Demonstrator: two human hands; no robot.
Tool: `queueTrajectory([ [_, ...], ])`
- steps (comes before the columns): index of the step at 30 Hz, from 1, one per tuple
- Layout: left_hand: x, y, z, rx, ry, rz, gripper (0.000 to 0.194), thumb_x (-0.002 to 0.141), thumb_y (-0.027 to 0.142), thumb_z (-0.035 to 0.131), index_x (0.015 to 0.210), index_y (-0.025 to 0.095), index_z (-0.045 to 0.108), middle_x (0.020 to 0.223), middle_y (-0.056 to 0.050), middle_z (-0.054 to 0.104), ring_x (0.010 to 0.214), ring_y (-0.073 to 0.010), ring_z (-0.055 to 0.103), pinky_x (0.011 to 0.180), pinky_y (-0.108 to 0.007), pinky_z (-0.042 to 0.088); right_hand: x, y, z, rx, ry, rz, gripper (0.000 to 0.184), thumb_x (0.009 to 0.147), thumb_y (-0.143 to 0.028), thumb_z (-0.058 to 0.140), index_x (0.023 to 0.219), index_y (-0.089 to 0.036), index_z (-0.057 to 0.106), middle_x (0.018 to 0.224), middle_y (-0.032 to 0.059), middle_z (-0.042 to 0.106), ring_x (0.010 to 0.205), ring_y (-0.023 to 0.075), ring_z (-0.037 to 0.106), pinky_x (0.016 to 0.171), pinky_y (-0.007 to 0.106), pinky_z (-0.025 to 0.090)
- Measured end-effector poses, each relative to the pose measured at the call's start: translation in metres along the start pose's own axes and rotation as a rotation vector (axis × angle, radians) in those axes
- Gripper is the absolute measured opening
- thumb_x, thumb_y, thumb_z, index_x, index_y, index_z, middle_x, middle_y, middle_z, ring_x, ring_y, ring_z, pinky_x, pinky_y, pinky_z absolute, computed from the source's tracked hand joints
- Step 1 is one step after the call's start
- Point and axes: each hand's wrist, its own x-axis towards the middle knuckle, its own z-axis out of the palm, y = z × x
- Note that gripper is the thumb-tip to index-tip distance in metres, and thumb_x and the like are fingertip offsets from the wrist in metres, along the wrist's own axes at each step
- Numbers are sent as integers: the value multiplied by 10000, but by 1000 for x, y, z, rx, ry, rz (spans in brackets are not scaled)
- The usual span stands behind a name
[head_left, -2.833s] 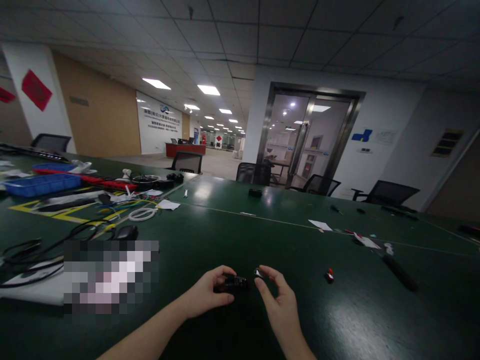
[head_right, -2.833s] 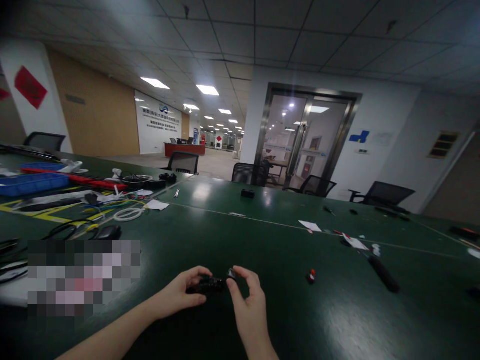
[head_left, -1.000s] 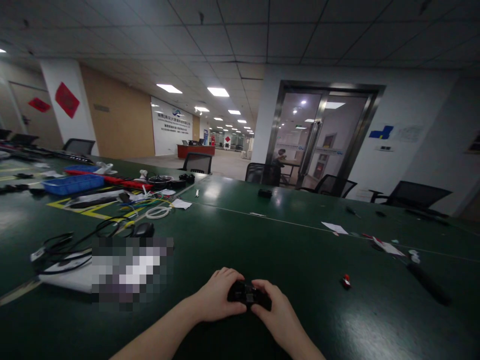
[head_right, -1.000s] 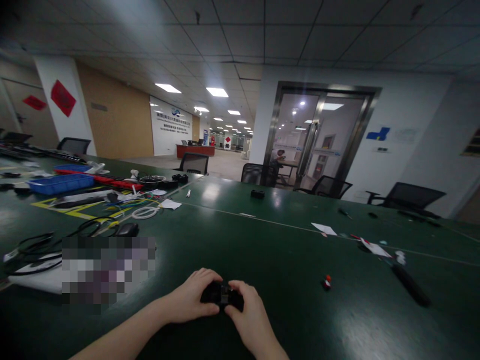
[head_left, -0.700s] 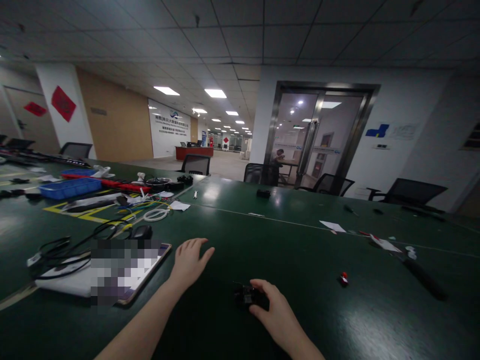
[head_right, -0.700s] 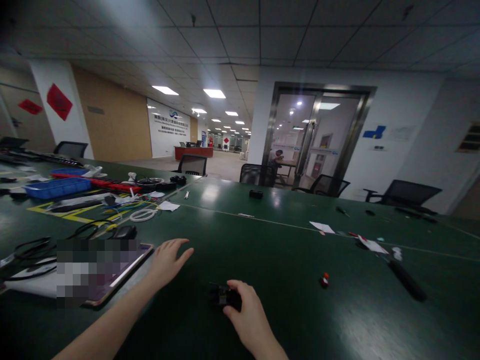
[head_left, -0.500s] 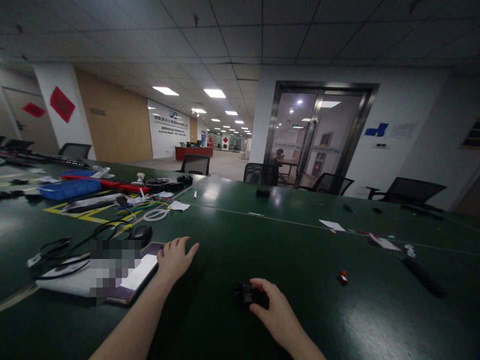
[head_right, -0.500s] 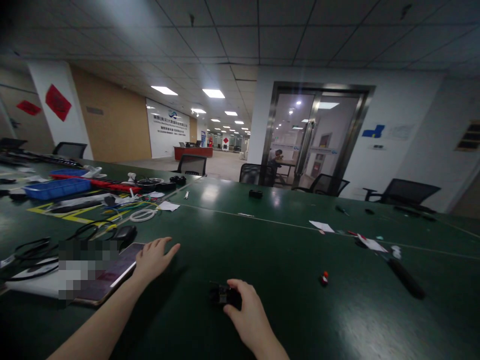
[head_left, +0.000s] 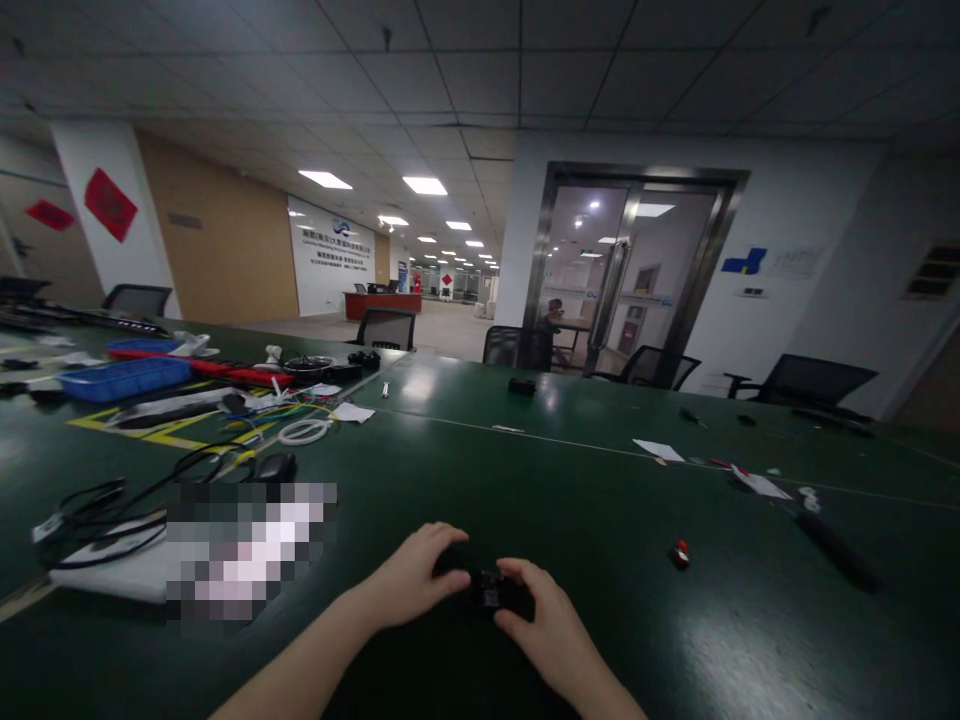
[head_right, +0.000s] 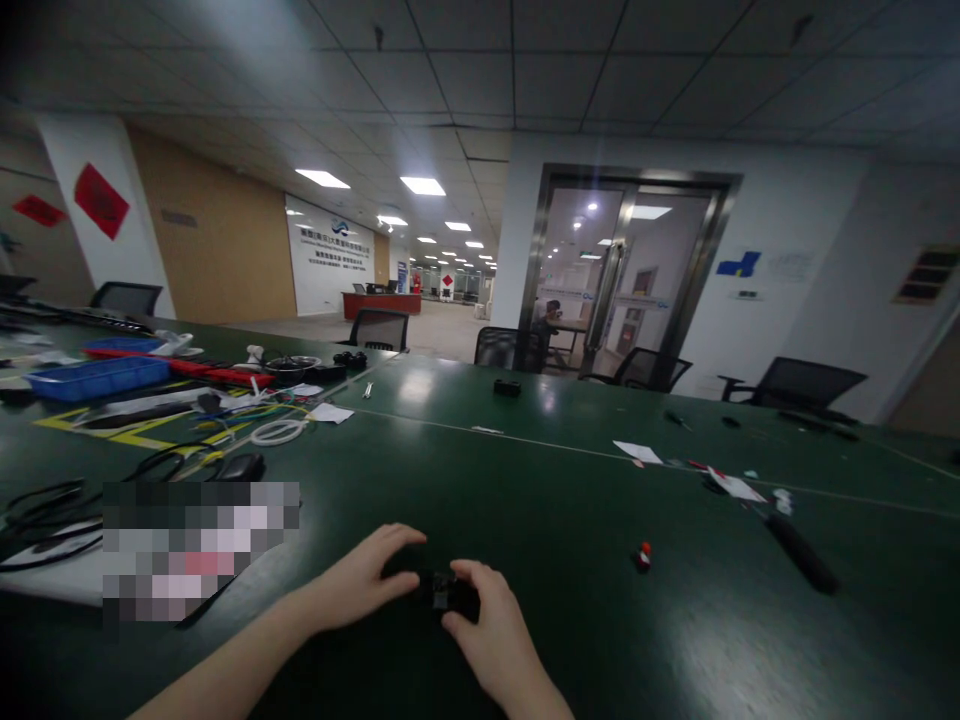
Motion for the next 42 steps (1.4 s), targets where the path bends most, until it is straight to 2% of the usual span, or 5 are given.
queueTrajectory([
  [3,-2,15,5,-13,-157,69,650,605,420,746,1188,257,508,1197,-60,532,1114,-269,459,959,-389,368,1,-2,0,-14,-12,-53,463,655,-197,624,1110,-256,568,1123,23,581,1085,211,516,951,347,381],
  [8,-2,14,5,-35,-146,66,414,686,296,684,1077,245,560,1125,-35,558,1063,-235,485,932,-358,377,2,-5,-1,-40,-31,-94,331,683,-236,615,1013,-259,618,1119,24,566,1076,205,509,940,335,380],
  [16,-2,12,9,-76,-106,63,305,751,285,611,1048,237,561,1121,-43,554,1057,-229,479,930,-359,378,0,-4,0,12,27,-123,261,703,-250,599,958,-275,645,1035,10,601,1019,211,540,894,346,409],
  [31,1,11,9,-164,-128,41,425,684,193,635,1096,244,545,1109,-33,550,1056,-226,481,939,-350,371,-1,-3,0,-18,28,-121,332,648,-186,630,964,-288,641,1032,-3,597,1005,210,546,881,343,414],
  [42,1,16,2,-188,-157,-8,433,685,207,644,1110,231,562,1092,-43,554,1054,-227,492,950,-354,367,-1,-5,4,-82,41,-108,226,674,-208,616,867,-315,662,1026,-11,599,1011,225,533,886,389,404],
])
